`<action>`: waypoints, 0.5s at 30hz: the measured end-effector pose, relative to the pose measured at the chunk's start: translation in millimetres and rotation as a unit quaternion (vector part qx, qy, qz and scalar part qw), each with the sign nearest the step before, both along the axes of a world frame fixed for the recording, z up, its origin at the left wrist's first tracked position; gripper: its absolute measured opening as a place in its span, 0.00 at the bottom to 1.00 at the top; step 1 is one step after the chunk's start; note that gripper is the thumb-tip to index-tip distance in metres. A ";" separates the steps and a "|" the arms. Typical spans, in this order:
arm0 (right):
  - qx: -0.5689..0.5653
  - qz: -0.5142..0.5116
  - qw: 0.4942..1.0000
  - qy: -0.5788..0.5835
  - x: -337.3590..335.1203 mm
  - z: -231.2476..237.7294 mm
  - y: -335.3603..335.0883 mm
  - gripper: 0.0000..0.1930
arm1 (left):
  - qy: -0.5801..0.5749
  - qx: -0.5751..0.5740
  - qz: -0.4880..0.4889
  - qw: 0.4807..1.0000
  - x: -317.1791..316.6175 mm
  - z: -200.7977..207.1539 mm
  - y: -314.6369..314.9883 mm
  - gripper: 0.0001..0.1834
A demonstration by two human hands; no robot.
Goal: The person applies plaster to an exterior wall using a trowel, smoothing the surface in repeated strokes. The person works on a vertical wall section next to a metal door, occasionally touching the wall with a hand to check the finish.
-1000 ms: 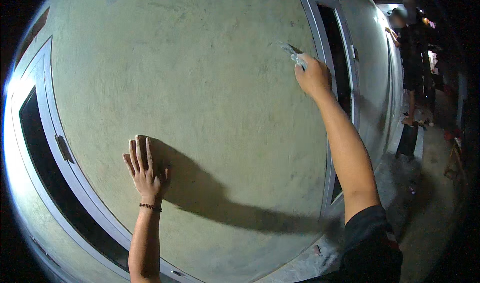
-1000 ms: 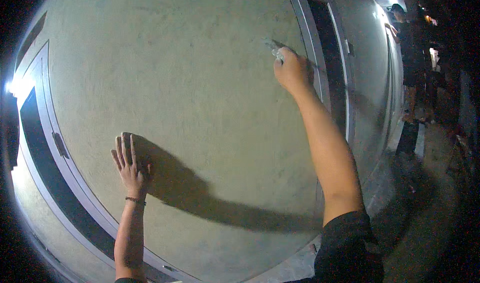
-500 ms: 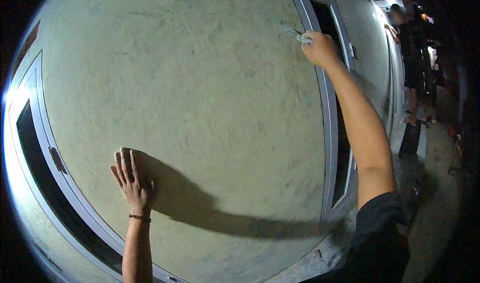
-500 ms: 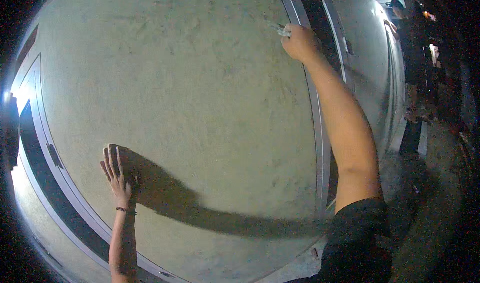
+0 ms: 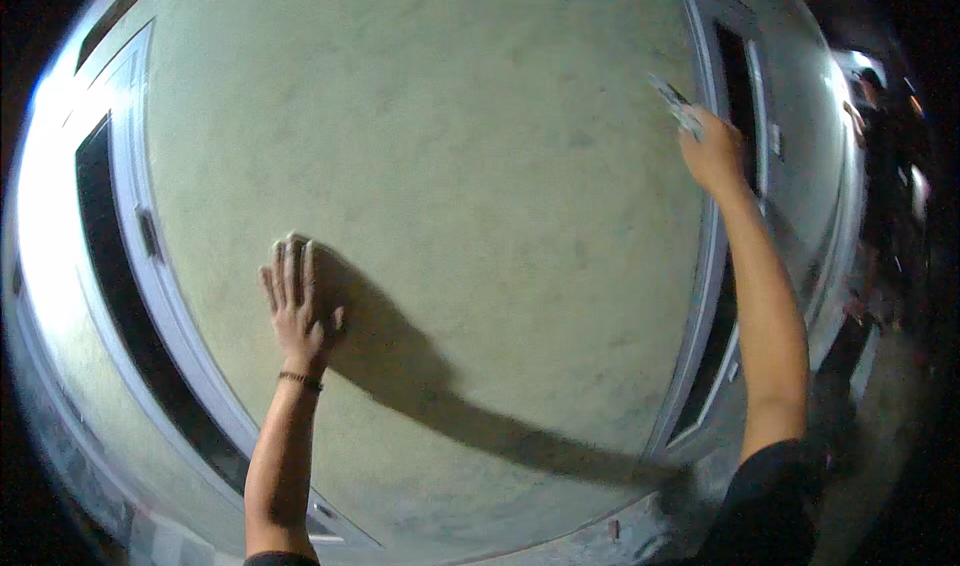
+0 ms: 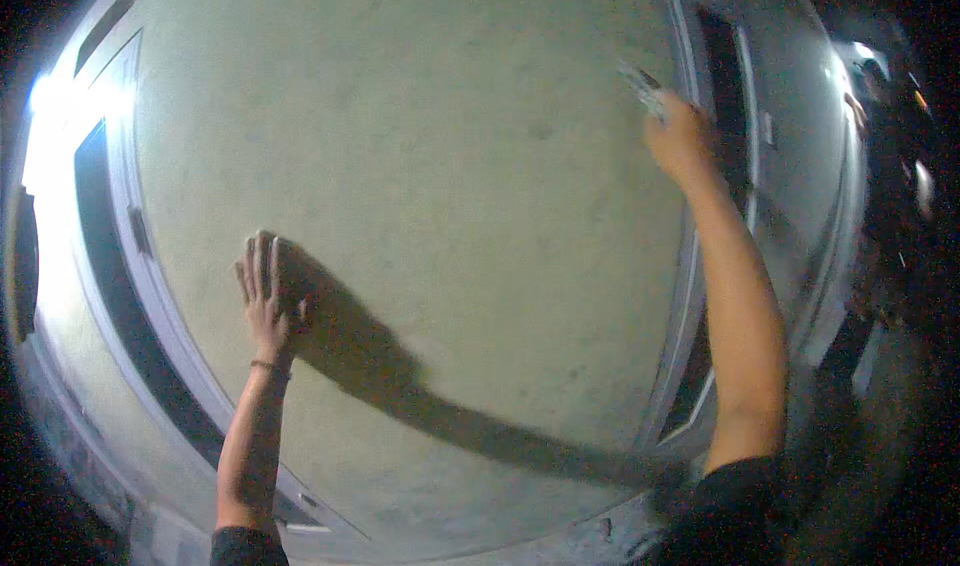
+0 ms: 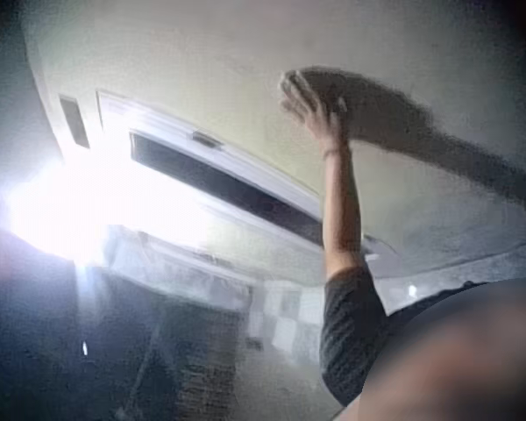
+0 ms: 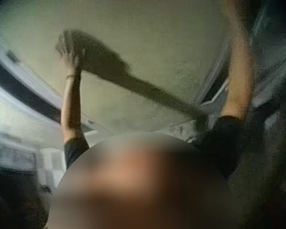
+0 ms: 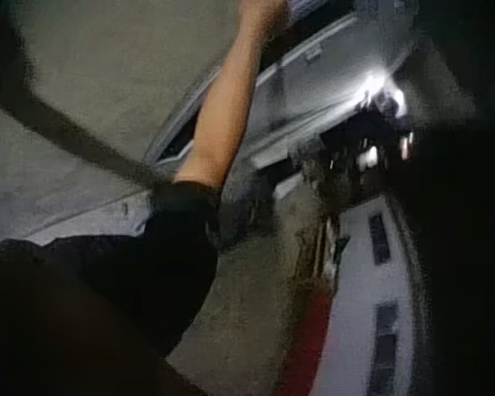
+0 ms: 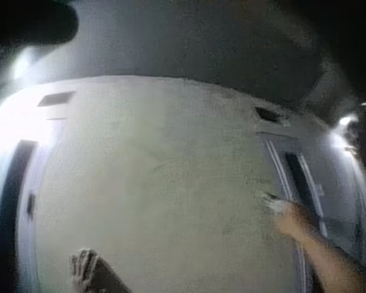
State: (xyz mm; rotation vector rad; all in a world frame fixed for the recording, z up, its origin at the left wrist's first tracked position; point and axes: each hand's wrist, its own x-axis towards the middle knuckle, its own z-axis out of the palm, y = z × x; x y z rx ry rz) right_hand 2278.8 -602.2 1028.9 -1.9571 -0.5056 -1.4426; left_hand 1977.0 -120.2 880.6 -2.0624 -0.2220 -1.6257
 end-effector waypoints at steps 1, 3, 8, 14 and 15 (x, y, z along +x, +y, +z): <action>-0.026 0.012 0.999 -0.025 -7.2 -27.5 3.6 0.18 | 0.021 -0.051 0.006 0.998 -1.2 -4.0 -2.3 0.49; -0.077 0.045 0.988 -0.128 -21.0 -66.9 16.9 0.18 | 0.014 -0.062 -0.017 0.998 5.7 -3.3 -3.3 0.52; -0.145 0.137 0.967 -0.157 -78.8 -85.5 66.5 0.18 | 0.053 -0.090 0.040 0.994 18.4 -8.8 0.8 0.53; -0.226 0.166 0.942 -0.186 -165.6 -90.8 174.8 0.20 | 0.050 -0.030 0.060 0.996 -38.5 -48.6 57.6 0.49; -0.230 0.160 0.944 -0.176 -184.2 -106.5 190.7 0.20 | 0.066 -0.023 0.061 0.996 -59.0 -56.8 71.1 0.49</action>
